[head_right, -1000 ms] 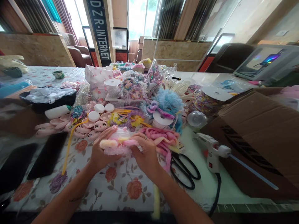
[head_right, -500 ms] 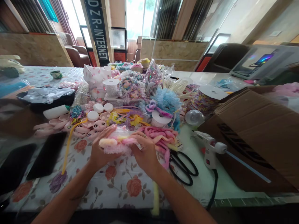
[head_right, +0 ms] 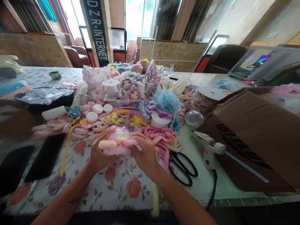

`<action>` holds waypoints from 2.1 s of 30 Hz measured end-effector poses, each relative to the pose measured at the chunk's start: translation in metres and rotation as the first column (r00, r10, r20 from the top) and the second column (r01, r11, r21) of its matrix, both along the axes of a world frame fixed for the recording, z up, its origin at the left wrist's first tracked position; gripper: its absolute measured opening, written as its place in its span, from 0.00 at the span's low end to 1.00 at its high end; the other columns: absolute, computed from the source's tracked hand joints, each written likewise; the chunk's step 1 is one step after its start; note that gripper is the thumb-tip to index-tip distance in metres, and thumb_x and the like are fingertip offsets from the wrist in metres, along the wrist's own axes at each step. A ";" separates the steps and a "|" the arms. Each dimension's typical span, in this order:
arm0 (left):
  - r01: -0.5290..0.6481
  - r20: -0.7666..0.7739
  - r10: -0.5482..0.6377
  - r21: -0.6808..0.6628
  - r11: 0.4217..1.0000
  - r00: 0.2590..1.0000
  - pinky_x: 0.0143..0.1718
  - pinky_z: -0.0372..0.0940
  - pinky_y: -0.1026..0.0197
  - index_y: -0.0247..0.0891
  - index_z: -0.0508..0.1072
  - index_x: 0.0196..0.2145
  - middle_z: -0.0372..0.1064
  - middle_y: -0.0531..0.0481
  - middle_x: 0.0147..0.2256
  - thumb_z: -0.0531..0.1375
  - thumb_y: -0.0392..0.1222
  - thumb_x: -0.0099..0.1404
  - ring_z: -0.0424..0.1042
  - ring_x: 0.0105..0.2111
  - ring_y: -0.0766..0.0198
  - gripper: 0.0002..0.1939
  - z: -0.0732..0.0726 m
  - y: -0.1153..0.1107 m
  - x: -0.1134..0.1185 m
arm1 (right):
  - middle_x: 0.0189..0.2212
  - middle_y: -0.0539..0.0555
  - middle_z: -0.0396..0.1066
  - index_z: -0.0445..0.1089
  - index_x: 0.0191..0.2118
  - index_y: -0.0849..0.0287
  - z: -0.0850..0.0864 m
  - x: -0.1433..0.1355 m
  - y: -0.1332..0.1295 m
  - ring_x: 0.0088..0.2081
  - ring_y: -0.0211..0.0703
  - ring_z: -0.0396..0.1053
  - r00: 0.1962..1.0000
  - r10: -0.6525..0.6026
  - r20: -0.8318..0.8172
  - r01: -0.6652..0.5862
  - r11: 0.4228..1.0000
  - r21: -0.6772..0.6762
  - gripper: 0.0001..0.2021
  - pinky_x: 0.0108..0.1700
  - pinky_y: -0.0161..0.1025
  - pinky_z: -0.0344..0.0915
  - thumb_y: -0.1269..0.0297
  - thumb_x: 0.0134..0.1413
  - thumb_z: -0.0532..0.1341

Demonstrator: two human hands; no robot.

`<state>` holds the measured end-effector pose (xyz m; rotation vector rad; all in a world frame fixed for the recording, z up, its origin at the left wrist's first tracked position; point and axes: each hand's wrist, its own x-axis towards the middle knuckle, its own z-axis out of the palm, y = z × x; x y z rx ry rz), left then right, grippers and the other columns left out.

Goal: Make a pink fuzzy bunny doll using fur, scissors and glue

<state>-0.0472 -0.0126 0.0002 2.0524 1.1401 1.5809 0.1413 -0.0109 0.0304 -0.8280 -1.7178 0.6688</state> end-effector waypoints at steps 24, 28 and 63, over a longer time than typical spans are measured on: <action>-0.032 -0.012 0.031 -0.033 0.999 0.999 0.53 0.66 0.45 0.39 0.69 0.55 0.66 0.38 0.55 0.70 0.48 0.48 0.68 0.53 0.47 0.36 -0.001 0.000 0.000 | 0.30 0.53 0.72 0.75 0.32 0.56 0.000 -0.001 -0.001 0.34 0.42 0.69 1.000 0.004 0.004 -0.004 1.000 -0.029 0.05 0.36 0.39 0.65 0.67 0.57 0.61; -0.017 -0.017 0.016 -0.014 1.000 1.000 0.54 0.66 0.45 0.39 0.68 0.55 0.67 0.37 0.55 0.70 0.47 0.49 0.68 0.54 0.46 0.36 0.000 0.000 0.000 | 0.30 0.52 0.72 0.75 0.32 0.56 0.000 -0.001 -0.001 0.34 0.42 0.69 1.000 0.005 -0.002 -0.005 0.999 -0.032 0.05 0.36 0.39 0.65 0.67 0.57 0.61; 0.025 -0.097 0.002 0.280 0.960 0.995 0.55 0.63 0.45 0.45 0.58 0.62 0.58 0.37 0.60 0.63 0.42 0.61 0.60 0.60 0.47 0.32 0.012 -0.001 -0.004 | 0.42 0.55 0.70 0.72 0.46 0.53 0.024 0.016 -0.017 0.44 0.46 0.69 1.000 0.022 -0.013 -0.022 1.000 -0.016 0.16 0.43 0.40 0.68 0.62 0.49 0.69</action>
